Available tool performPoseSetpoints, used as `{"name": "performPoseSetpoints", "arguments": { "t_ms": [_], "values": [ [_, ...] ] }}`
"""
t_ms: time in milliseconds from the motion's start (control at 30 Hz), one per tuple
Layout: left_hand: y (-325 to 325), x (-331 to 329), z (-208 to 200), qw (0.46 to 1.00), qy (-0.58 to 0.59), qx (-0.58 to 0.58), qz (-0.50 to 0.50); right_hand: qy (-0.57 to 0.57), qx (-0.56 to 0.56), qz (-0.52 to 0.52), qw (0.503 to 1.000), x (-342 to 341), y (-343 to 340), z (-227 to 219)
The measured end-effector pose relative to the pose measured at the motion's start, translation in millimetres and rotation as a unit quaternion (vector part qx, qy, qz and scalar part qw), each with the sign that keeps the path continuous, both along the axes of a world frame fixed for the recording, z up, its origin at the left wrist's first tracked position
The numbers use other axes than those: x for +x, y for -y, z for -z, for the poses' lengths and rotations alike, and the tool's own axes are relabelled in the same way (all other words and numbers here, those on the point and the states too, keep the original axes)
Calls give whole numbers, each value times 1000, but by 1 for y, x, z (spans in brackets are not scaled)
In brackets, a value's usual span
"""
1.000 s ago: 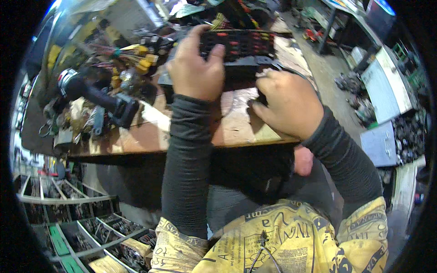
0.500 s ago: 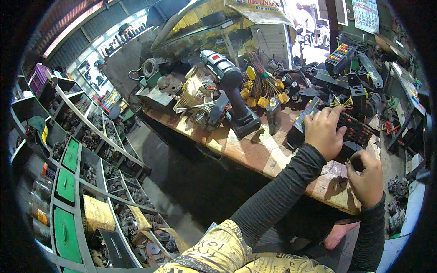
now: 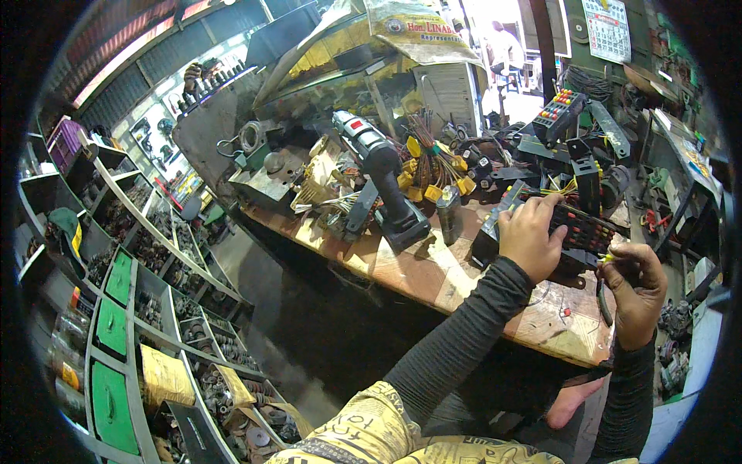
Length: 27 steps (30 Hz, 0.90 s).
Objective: The person uses pliers to remove and insert fuses into a black fuse box held in their hands. They repeatedly extract fuses, place them on the table, and insert others back into the slots.
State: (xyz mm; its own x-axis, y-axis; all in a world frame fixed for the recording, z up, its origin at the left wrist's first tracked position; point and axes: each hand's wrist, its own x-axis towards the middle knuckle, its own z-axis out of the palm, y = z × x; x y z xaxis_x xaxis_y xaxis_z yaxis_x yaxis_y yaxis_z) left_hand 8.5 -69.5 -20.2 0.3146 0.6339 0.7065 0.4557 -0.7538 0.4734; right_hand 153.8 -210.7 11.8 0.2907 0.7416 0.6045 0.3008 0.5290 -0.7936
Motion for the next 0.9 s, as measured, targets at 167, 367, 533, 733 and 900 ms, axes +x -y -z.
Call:
{"name": "performPoseSetpoints", "arguments": {
  "t_ms": [167,367,533,733,900],
  "values": [
    [0,-1,-2,1000,1,4,2,-16,31,-13,999,-5,6,-10],
    [-2,-3,-3,1000,-19,-8,-6,-27,90,-27,995,-20,10,-24],
    [-9,0,2,998,19,27,49,11,156,-48,987,-24,10,-37],
    [-18,-2,6,997,19,-18,73,84,157,-50,983,-25,16,-55],
    [-29,-2,18,998,6,22,65,104,176,-57,977,-23,17,-60]
  ]
}}
